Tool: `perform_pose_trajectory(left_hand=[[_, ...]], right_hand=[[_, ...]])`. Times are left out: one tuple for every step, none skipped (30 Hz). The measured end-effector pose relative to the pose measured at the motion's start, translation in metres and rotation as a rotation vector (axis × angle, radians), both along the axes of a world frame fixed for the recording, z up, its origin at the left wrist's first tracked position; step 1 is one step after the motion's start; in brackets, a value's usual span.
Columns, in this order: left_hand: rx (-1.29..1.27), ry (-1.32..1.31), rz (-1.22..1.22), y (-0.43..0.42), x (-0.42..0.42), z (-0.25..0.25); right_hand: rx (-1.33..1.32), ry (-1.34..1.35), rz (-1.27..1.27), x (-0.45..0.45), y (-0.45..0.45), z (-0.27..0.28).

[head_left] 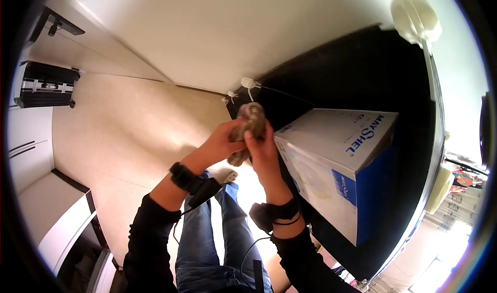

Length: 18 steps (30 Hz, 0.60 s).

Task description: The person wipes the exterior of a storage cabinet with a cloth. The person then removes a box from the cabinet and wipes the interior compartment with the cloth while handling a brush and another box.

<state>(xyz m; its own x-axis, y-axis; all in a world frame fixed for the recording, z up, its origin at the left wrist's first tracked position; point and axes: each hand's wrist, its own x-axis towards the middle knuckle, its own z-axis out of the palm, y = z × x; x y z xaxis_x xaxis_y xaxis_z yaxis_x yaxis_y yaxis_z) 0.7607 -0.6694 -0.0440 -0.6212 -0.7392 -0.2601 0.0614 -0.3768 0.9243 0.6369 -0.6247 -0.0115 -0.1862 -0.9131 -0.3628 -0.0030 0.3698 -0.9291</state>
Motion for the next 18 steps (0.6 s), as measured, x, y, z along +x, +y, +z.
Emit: perform_pose_trajectory(left_hand=[[-0.006, 0.022, -0.061, -0.008, -0.005, 0.006], [-0.033, 0.098, -0.073, -0.015, -0.012, 0.007], [-0.056, 0.175, -0.085, -0.021, -0.02, 0.008], [-0.052, 0.181, -0.077, -0.027, -0.028, 0.006], [0.046, 0.327, -0.059, -0.034, -0.037, 0.002], [0.143, 0.475, -0.041, -0.038, -0.039, 0.001], [0.142, 0.482, -0.036, -0.04, -0.035, 0.001], [0.199, 0.427, -0.012, -0.042, -0.033, 0.001], [0.256, 0.371, 0.01, -0.045, -0.03, 0.002], [0.29, 0.336, 0.061, -0.044, -0.025, 0.005], [0.291, 0.335, 0.058, -0.041, -0.02, 0.001], [0.283, 0.316, 0.109, -0.038, -0.016, -0.007], [0.275, 0.296, 0.157, -0.035, -0.013, -0.013], [0.274, 0.292, 0.152, -0.032, -0.01, -0.018], [0.255, 0.295, 0.136, -0.029, -0.007, -0.023], [0.238, 0.298, 0.121, -0.029, -0.004, -0.025], [0.238, 0.295, 0.12, -0.031, 0.0, -0.024], [0.287, 0.317, 0.102, -0.033, 0.004, -0.023]], right_hand=[[-0.064, 0.03, -0.055, 0.0, -0.005, 0.002], [-0.091, -0.093, -0.192, 0.0, -0.007, 0.003], [-0.146, -0.025, -0.271, -0.004, -0.01, 0.0], [-0.157, 0.055, -0.326, -0.008, -0.015, 0.002], [-0.171, 0.135, -0.38, -0.009, -0.021, 0.004], [-0.169, 0.142, -0.375, -0.006, -0.026, 0.005], [-0.181, 0.083, -0.532, -0.003, -0.032, 0.006], [-0.193, 0.02, -0.689, -0.001, -0.038, 0.007], [-0.194, 0.022, -0.685, 0.0, -0.045, 0.006], [-0.237, -0.042, -0.801, 0.0, -0.05, 0.004], [-0.278, -0.108, -0.919, 0.002, -0.055, 0.002], [-0.279, -0.102, -0.974, 0.002, -0.062, 0.0], [-0.279, -0.103, -0.982, -0.002, -0.069, -0.005], [-0.373, -0.239, -0.968, -0.011, -0.077, -0.013], [-0.467, -0.377, -0.947, -0.021, -0.083, -0.023], [-0.466, -0.381, -0.95, -0.033, -0.087, -0.035], [-0.455, -0.344, -0.904, -0.046, -0.089, -0.048], [-0.45, -0.325, -0.881, -0.045, -0.093, -0.046]])
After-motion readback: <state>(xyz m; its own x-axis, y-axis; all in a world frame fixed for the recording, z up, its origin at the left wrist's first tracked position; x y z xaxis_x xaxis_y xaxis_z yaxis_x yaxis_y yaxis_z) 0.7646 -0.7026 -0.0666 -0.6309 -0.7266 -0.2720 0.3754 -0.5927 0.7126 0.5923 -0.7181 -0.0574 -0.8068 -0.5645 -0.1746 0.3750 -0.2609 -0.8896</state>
